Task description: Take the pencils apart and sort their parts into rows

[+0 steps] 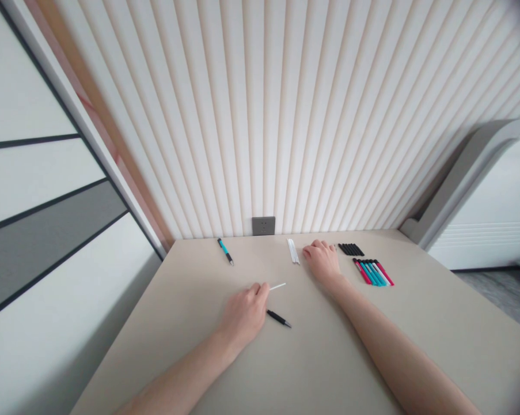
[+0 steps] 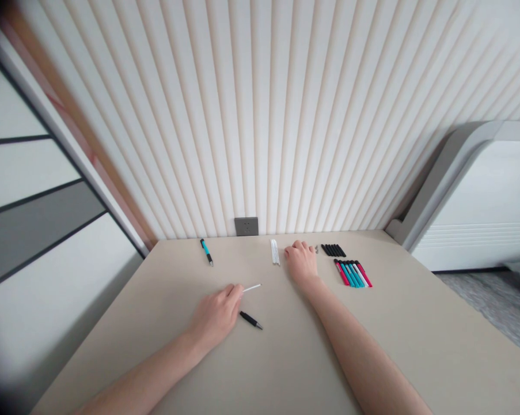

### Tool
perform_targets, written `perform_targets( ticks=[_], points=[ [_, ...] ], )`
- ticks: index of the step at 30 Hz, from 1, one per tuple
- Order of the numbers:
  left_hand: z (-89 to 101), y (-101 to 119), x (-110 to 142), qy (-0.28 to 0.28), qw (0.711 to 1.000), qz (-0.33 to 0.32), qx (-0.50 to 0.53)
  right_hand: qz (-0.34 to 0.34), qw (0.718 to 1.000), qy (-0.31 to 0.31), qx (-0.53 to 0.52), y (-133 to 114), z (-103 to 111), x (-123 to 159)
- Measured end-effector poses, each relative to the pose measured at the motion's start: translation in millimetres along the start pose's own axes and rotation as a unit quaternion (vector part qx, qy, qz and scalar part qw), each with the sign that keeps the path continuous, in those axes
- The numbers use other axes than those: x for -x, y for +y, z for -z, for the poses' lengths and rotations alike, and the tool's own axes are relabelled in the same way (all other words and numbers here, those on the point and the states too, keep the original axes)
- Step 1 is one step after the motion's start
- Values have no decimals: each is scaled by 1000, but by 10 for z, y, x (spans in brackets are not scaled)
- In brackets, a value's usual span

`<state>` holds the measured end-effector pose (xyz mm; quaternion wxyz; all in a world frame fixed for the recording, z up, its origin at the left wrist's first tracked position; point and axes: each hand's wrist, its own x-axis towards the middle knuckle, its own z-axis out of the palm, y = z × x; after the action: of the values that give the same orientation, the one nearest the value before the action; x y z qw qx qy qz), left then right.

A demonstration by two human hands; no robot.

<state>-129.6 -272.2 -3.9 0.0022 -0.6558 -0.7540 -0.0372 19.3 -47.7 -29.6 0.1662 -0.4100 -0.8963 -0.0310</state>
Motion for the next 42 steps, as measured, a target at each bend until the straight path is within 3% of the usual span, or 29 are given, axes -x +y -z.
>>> perform_targets(
  ticks=[6,10,13,16,22,26,32,36,42],
  points=[
    [10,2,7,14,1000,-6,1,31,998,38,-33,-84,187,87],
    [9,4,14,29,1000,-11,-2,134,980,86,-122,-300,414,430],
    [1,7,18,39,999,-26,-5,213,960,73,-168,-418,507,735],
    [-19,5,22,49,998,-46,-10,239,952,58,-183,-454,517,884],
    [-118,-32,16,102,994,-30,-5,237,948,93,-189,-383,493,782],
    [-178,-51,8,145,989,3,6,163,966,131,-152,-172,455,690],
    [-163,-56,5,95,995,-2,-6,61,982,179,26,86,371,534],
    [-132,-53,7,76,997,-1,-10,43,982,158,89,24,335,455],
    [-114,-43,3,63,998,-1,-10,38,988,114,97,-112,223,378]
  ],
)
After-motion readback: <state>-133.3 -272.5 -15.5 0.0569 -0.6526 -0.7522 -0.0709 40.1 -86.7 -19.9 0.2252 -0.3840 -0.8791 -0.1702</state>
